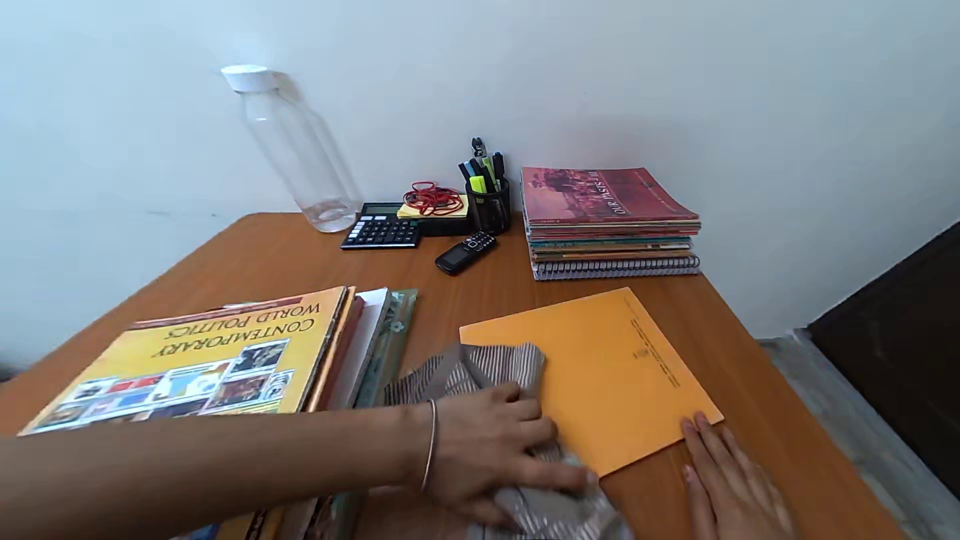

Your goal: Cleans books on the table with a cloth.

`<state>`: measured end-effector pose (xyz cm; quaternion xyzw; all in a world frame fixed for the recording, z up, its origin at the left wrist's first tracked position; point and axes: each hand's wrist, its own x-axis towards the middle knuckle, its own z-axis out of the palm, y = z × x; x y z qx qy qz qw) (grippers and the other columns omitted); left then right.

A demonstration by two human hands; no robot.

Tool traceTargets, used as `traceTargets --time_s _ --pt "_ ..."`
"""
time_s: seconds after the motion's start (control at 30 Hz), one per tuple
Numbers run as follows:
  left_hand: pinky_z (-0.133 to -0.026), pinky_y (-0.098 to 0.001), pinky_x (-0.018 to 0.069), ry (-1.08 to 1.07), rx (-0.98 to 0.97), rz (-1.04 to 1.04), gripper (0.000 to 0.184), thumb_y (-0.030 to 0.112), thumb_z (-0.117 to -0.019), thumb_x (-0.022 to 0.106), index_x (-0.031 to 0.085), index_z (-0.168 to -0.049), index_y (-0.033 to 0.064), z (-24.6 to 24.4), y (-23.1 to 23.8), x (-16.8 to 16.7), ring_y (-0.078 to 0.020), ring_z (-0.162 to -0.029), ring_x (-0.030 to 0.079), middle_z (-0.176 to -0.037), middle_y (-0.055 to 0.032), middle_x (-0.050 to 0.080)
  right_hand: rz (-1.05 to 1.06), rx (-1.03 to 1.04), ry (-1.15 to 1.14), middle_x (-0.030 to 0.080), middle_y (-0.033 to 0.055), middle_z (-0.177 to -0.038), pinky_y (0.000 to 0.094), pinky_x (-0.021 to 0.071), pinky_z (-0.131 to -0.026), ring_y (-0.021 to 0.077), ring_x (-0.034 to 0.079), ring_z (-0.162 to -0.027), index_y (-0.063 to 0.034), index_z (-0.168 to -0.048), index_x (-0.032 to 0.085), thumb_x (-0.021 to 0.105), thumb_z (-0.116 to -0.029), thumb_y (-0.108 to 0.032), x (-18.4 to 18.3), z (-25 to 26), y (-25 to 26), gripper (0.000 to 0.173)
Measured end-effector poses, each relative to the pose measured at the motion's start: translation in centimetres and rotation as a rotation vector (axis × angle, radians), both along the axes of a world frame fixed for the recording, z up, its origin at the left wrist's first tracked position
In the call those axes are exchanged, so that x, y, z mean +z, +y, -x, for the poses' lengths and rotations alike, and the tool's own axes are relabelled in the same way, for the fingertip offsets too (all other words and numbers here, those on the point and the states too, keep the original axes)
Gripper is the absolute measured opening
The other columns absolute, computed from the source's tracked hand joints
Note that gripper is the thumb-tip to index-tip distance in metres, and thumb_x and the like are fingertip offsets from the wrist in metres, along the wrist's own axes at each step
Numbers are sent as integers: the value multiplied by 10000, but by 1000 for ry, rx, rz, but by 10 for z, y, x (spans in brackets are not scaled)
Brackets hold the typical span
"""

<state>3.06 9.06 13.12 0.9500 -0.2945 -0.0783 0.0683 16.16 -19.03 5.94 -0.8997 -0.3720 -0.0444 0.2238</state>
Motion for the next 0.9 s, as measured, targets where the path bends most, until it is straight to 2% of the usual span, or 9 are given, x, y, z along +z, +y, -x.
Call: traceTargets --time_s 0.07,0.1,0.2,0.27,0.37,0.47,0.6,0.77,0.9 --pt "-719 -545 525 -94 -7 1 796 367 -801 848 508 -1518 294 -4 -6 -8 -418 -957 660 -1149 -208 658 13 5 -5 523 203 -1515 734 322 -1082 551 456 -1378 -7 -1431 585 478 -1041 -126 0 0 0 422" --pt "-737 -561 527 -75 44 10 755 334 -840 825 507 -1521 265 -14 -10 -8 -434 -966 658 -1145 -224 657 11 11 -5 523 205 -1515 738 327 -1074 554 459 -1374 -4 -1434 581 488 -1037 -130 -1 -1 -1 427" --pt "-933 -622 477 105 293 33 621 270 -1006 653 420 -1580 215 -65 -25 0 -456 -1155 603 -1277 -248 610 -38 9 32 541 238 -1484 745 311 -1088 568 463 -1363 43 -1400 594 609 -958 -144 2 2 -4 481" --pt "-982 -609 461 84 433 39 545 301 -1042 595 456 -1558 191 -113 -27 -2 -422 -1205 596 -1321 -218 614 -27 -29 -10 615 278 -1379 725 342 -1083 570 507 -1320 72 -1273 675 567 -967 -108 2 4 -2 371" --pt "-1023 -605 459 19 657 18 531 375 -1061 554 484 -1527 131 -179 -14 -8 -407 -1285 571 -1406 -207 580 25 -19 -13 537 191 -1506 714 337 -1094 531 472 -1376 -16 -1419 601 482 -1039 -134 3 4 -1 415" --pt "-974 -625 483 29 816 7 533 404 -1068 531 506 -1489 79 -202 3 -4 -426 -1247 599 -1422 -223 568 1 -21 -3 527 178 -1519 712 328 -1102 524 473 -1379 -22 -1422 600 482 -1042 -136 2 3 -2 414" --pt "-1013 -606 461 95 806 -79 527 354 -1082 515 458 -1529 80 -161 9 7 -431 -1292 561 -1453 -232 536 2 -19 17 514 193 -1526 713 316 -1112 527 461 -1387 -6 -1421 595 477 -1042 -145 1 1 -3 421" --pt "-957 -596 487 238 941 -147 507 372 -1077 529 503 -1484 69 -67 40 25 -415 -1202 613 -1363 -212 592 3 -2 35 505 210 -1528 716 300 -1118 544 436 -1398 6 -1433 577 464 -1048 -139 -1 -2 -3 426" --pt "-974 -609 478 300 706 -165 471 294 -1067 556 530 -1479 68 1 49 29 -440 -1191 611 -1316 -241 609 47 14 35 589 218 -1443 678 398 -1062 520 552 -1298 8 -1363 641 510 -1040 -153 15 -9 -2 384"
